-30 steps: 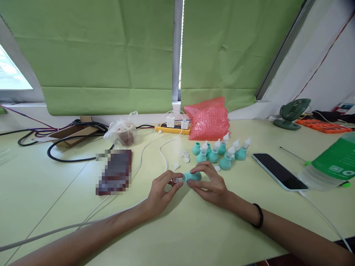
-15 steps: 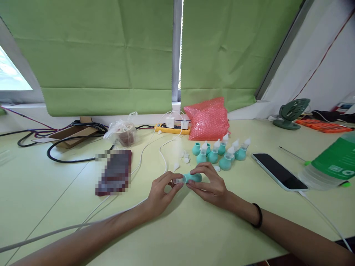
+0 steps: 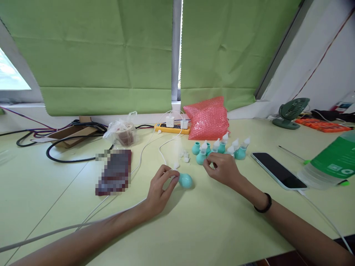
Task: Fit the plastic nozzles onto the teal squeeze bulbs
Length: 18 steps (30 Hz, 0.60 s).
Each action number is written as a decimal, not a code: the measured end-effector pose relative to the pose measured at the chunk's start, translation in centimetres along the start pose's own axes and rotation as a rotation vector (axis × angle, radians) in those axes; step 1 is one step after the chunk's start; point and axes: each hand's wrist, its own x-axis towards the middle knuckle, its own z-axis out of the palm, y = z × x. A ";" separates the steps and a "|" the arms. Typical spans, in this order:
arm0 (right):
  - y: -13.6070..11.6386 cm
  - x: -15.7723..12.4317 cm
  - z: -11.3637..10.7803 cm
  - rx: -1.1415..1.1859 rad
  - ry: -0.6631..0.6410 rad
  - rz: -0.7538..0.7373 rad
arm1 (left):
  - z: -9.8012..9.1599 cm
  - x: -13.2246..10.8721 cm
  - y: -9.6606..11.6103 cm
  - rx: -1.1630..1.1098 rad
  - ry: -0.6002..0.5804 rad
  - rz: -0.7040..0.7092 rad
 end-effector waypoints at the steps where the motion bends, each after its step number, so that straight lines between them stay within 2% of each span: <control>1: 0.2 0.2 -0.1 -0.076 -0.094 0.069 | 0.0 0.0 0.0 -0.003 0.007 -0.002; 3: 0.4 0.5 -0.4 -0.179 -0.259 0.175 | 0.0 0.0 0.0 -0.024 0.017 -0.006; 6: 0.6 0.9 -0.9 -0.253 -0.394 0.237 | 0.1 0.0 -0.2 -0.056 0.047 0.022; 9: 0.7 1.1 -1.3 -0.285 -0.444 0.236 | 0.3 -0.2 -0.4 -0.079 0.109 0.074; 12: 0.8 1.0 -1.3 -0.308 -0.505 0.231 | 0.5 -0.4 -0.6 -0.071 0.146 0.040; 15: 1.1 0.9 -1.1 -0.327 -0.552 0.230 | 0.6 -0.5 -0.6 -0.024 0.131 -0.044; 18: 1.3 0.8 -0.8 -0.314 -0.571 0.202 | 0.6 -0.4 -0.5 0.034 0.100 -0.050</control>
